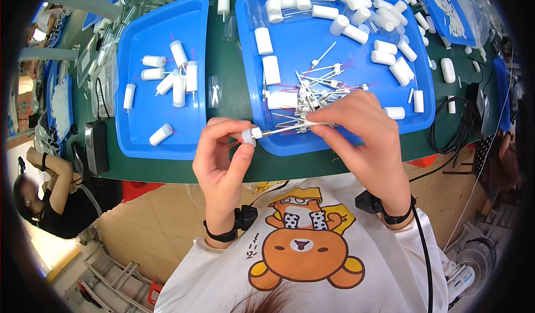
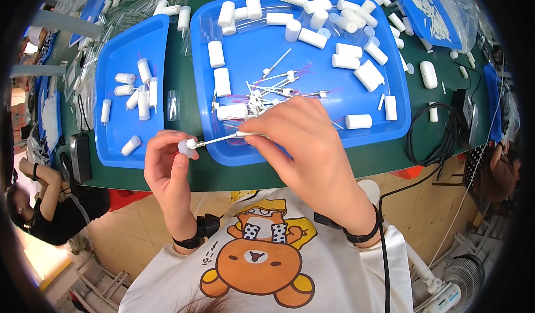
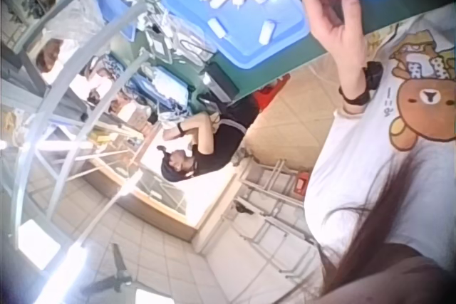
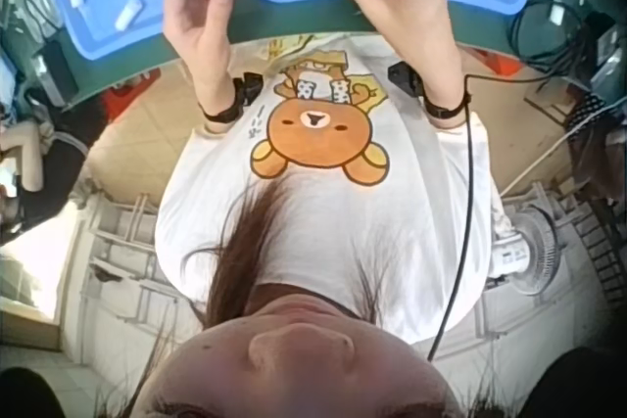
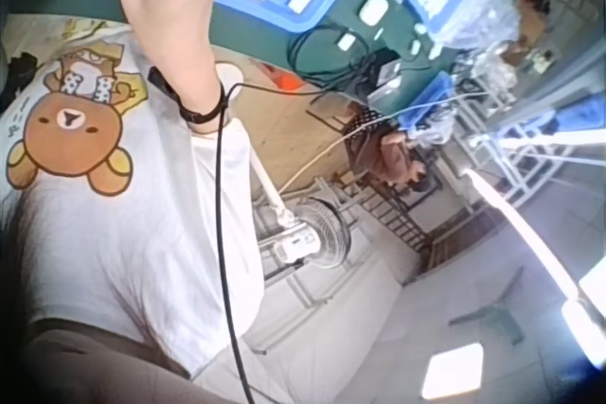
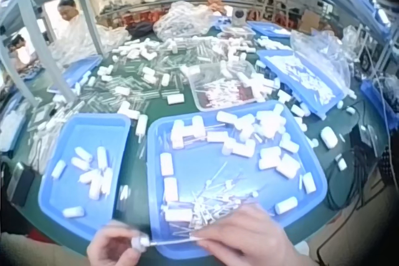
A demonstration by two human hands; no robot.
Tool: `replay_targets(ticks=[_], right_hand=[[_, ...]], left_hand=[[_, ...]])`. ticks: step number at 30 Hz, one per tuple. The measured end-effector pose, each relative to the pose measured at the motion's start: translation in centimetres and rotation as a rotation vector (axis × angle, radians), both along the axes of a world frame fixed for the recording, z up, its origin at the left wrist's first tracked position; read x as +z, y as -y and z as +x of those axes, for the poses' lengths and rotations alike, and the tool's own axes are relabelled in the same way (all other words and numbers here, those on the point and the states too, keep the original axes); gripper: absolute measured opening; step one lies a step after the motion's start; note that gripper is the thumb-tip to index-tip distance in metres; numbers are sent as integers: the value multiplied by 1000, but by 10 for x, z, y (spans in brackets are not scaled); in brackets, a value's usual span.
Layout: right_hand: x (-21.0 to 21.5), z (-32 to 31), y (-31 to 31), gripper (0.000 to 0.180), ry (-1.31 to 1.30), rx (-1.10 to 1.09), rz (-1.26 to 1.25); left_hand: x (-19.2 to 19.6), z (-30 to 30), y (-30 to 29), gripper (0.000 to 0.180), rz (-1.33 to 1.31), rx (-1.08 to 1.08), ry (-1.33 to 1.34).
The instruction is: Assembling small electronic components by inserting wire leads into cylindrical white housings.
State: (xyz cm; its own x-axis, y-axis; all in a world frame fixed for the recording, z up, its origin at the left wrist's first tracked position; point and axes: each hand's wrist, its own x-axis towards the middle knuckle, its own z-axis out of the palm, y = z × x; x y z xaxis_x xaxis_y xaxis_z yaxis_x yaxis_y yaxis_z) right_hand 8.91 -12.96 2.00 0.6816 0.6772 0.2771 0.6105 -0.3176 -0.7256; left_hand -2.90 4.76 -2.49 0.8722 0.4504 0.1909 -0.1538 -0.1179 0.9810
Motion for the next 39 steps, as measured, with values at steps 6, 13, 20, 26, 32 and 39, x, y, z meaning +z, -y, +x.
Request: replay_targets(ticks=[6,13,20,26,32,39], right_hand=[[-4,-4,2,16,5,-8,9],[0,-7,6,15,-22,-34,-11],[-2,-8,8,17,0,-46,-17],[-3,-11,8,14,-53,-10,13],[-4,-17,3,13,-117,18,96],[-4,-22,3,15,-111,2,144]], left_hand=[[-1,-2,1,20,7,-14,-6],[-1,-3,3,20,31,-22,-32],[0,-3,2,22,56,-88,-40],[3,-1,5,24,56,-182,-37],[7,6,15,27,100,-158,49],[11,5,16,26,39,-150,6]])
